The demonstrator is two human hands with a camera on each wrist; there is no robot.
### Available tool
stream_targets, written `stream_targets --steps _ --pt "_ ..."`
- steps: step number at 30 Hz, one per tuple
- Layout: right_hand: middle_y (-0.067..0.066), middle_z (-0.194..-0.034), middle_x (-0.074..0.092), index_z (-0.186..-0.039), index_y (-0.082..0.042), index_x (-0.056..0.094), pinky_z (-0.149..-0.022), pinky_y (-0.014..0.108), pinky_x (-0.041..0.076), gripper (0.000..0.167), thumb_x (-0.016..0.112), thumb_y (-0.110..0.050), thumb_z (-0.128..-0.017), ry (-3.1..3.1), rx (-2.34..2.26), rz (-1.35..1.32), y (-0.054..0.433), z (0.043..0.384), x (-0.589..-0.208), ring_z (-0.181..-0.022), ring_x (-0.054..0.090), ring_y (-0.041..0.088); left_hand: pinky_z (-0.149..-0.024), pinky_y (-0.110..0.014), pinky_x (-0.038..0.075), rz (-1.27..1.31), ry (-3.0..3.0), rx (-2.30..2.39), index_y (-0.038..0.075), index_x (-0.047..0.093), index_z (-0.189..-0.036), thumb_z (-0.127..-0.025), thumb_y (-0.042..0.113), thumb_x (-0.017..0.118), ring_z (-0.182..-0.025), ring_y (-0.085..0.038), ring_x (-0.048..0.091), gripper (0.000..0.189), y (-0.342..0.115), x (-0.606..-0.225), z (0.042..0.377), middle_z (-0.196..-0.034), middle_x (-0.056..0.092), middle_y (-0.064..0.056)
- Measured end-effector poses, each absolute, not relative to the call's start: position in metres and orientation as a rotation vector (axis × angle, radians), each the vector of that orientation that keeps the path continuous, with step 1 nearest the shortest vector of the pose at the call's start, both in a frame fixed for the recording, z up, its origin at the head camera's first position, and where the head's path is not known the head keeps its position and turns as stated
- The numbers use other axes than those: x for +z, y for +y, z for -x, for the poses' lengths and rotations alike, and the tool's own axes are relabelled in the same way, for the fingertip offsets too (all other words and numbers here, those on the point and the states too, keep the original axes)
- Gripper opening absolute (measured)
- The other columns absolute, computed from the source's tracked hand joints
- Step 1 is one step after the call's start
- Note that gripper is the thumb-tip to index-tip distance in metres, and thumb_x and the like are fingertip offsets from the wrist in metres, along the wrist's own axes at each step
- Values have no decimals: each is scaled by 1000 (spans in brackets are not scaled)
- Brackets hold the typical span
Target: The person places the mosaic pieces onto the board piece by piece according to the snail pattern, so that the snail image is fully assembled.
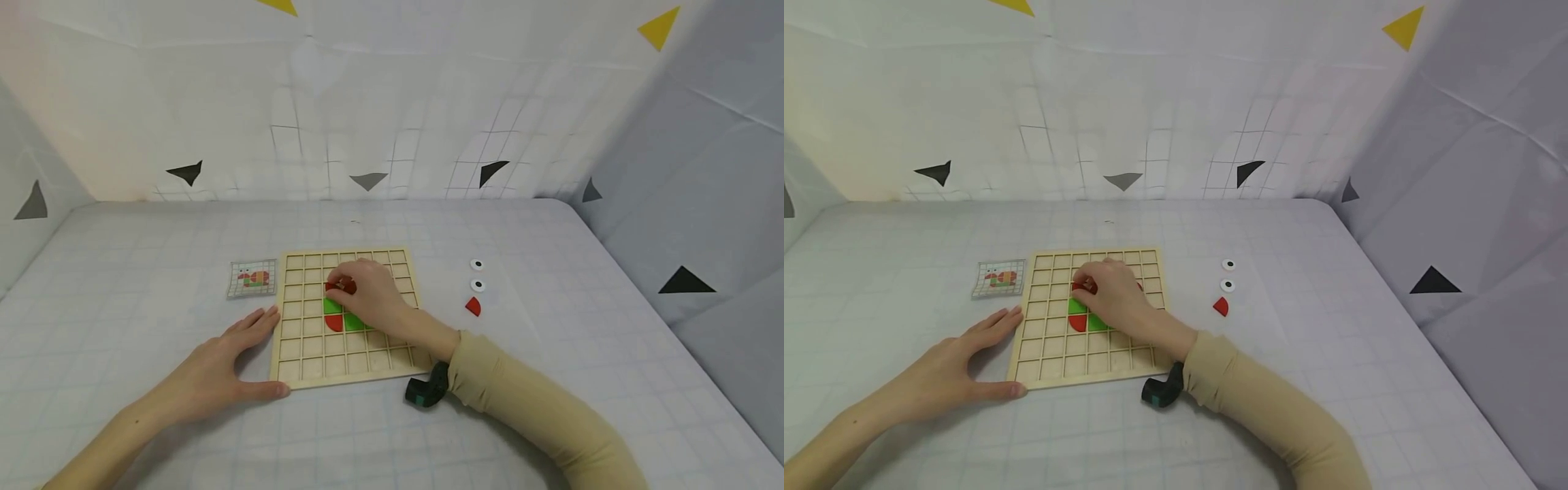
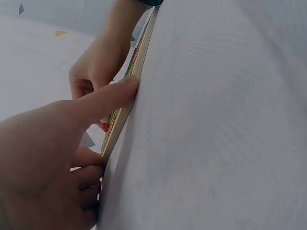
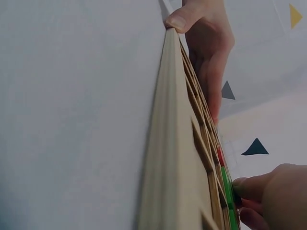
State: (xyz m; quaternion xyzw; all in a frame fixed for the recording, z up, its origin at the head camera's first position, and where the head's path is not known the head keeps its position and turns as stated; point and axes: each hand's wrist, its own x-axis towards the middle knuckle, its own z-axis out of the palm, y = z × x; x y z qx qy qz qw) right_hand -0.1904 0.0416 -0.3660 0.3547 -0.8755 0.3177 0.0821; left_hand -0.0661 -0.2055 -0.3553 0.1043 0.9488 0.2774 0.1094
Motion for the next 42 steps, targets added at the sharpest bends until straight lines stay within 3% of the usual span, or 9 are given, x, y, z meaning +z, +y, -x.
stream_targets --steps 9,26,30,35,42 --pt "1 -96 76 -101 -9 76 -76 26 52 12 76 -12 -90 -2568 1018 -1055 44 189 -371 -87 66 14 -105 -72 32 -310 2783 824 28 29 -159 -67 81 69 -145 -46 31 113 -206 -355 67 -164 28 -13" --pt "2 -100 75 -106 -7 75 -78 30 51 16 73 -11 -91 -2549 1013 -1081 51 189 -369 -89 64 16 -104 -72 33 -304 2788 821 29 28 -159 -67 82 69 -145 -46 32 114 -206 -357 66 -163 28 -13" --pt "1 -103 75 -107 -7 75 -87 34 52 17 74 -12 -90 -2530 1008 -1066 71 193 -366 -95 65 17 -104 -72 33 -298 2787 822 29 28 -159 -66 81 70 -146 -45 31 114 -206 -358 66 -164 28 -12" --pt "3 -100 75 -105 -7 75 -86 39 53 18 75 -6 -87 -2476 1078 -1055 114 202 -367 -92 66 20 -105 -72 32 -301 2790 826 28 29 -159 -66 81 70 -146 -44 31 114 -207 -358 66 -164 28 -12" --pt "1 -103 74 -109 -11 75 -89 34 48 27 70 3 -86 -2499 1081 -1011 186 204 -374 -97 65 18 -105 -72 33 -304 2790 819 28 29 -159 -66 81 70 -146 -44 31 114 -206 -356 66 -164 28 -13"
